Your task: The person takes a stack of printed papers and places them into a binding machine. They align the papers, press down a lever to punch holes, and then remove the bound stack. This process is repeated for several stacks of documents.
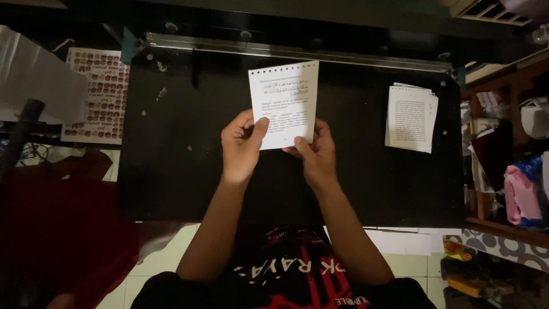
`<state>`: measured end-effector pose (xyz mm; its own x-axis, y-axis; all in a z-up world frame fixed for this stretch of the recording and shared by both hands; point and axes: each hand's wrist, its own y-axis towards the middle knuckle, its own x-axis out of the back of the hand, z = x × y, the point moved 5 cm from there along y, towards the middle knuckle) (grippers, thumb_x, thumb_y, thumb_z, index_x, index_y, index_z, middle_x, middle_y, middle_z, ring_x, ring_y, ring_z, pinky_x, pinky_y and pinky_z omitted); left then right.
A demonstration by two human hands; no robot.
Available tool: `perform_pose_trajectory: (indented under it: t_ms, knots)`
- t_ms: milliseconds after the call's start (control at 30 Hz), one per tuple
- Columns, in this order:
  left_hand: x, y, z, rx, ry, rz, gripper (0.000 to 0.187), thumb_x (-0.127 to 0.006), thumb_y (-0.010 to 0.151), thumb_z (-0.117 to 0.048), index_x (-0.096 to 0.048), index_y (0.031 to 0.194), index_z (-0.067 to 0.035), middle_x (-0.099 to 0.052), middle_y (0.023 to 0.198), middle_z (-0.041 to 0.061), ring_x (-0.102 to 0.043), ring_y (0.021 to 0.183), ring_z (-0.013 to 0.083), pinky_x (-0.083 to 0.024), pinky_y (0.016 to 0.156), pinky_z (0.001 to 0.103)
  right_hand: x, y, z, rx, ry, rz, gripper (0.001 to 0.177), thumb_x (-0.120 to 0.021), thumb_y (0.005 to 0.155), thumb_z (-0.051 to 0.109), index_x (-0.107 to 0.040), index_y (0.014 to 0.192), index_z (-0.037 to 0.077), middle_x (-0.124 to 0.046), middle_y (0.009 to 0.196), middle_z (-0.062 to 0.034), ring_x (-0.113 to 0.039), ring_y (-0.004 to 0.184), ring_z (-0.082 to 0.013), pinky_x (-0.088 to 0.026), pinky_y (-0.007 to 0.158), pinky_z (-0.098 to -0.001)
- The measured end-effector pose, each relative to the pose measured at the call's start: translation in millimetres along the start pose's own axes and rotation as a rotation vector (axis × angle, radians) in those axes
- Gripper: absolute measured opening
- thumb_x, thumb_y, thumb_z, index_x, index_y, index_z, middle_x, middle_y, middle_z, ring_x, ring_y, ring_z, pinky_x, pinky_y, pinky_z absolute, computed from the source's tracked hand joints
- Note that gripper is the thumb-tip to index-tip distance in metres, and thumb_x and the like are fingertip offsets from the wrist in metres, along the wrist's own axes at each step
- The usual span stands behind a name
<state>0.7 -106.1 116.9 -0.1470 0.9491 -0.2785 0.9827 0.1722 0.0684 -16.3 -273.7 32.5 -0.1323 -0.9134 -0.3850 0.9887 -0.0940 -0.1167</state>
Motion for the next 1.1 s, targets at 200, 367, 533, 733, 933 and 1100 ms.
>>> perform_pose_trajectory:
  t_ms: [200,367,533,733,933,1100]
  knots:
    - [-3,-3,30,-0.003,-0.003,0.006,0.016,-0.068,0.091,-0.005,-0.071,0.106,-0.002,-0.072,0.083,0.007,-0.058,0.081,0.0094,-0.053,0.073,0.029,22,3,-13,-0.057,0.0,0.003,0.049,-0.067,0.087,0.013,-0.042,0.128,0.005,-0.056,0.112,-0.0198,-0.066,0.098,-0.0361,-0.062,0.084,-0.0525]
    - [-8,-4,32,0.053,-0.093,-0.044,0.016,-0.069,0.091,-0.005,-0.072,0.106,-0.001,-0.072,0.084,0.007,-0.06,0.076,0.0087,-0.054,0.069,0.025,17,-4,-13,-0.165,0.145,-0.036,0.044,-0.067,0.086,0.01,-0.049,0.126,0.01,-0.061,0.113,-0.0127,-0.066,0.101,-0.0325,-0.057,0.093,-0.0563]
    - [-7,-5,69,0.11,-0.204,-0.083,0.019,-0.068,0.09,-0.005,-0.069,0.107,0.002,-0.07,0.084,0.007,-0.062,0.075,0.0108,-0.054,0.068,0.025,13,-7,-30,-0.259,0.356,-0.05,0.047,-0.066,0.085,0.006,-0.053,0.13,0.008,-0.062,0.119,-0.0191,-0.063,0.108,-0.0402,-0.046,0.102,-0.0668]
    - [-8,-5,127,0.202,-0.158,0.034,0.019,-0.071,0.091,-0.01,-0.071,0.108,-0.003,-0.07,0.088,0.007,-0.063,0.077,0.0112,-0.054,0.069,0.023,25,-12,-6,-0.261,0.4,-0.238,0.032,-0.063,0.088,0.007,-0.062,0.119,0.012,-0.07,0.109,-0.0077,-0.067,0.096,-0.0264,-0.051,0.096,-0.0514]
    - [-1,-6,119,0.31,-0.029,0.161,0.034,-0.063,0.097,-0.025,-0.06,0.121,-0.001,-0.068,0.099,0.019,-0.068,0.083,0.0228,-0.057,0.077,0.034,164,-22,69,0.555,-0.251,-0.528,0.039,-0.066,0.086,-0.005,-0.059,0.124,0.003,-0.062,0.118,-0.0164,-0.06,0.111,-0.0238,-0.047,0.103,-0.0452]
    - [4,1,103,0.423,0.068,0.159,0.031,-0.055,0.094,-0.032,-0.064,0.112,-0.009,-0.065,0.099,0.009,-0.064,0.085,0.0156,-0.053,0.076,0.029,178,-19,140,0.896,-1.448,-0.268,0.054,-0.044,0.088,-0.016,-0.059,0.137,-0.001,-0.053,0.129,-0.0295,-0.054,0.117,-0.0466,-0.05,0.094,-0.0526]
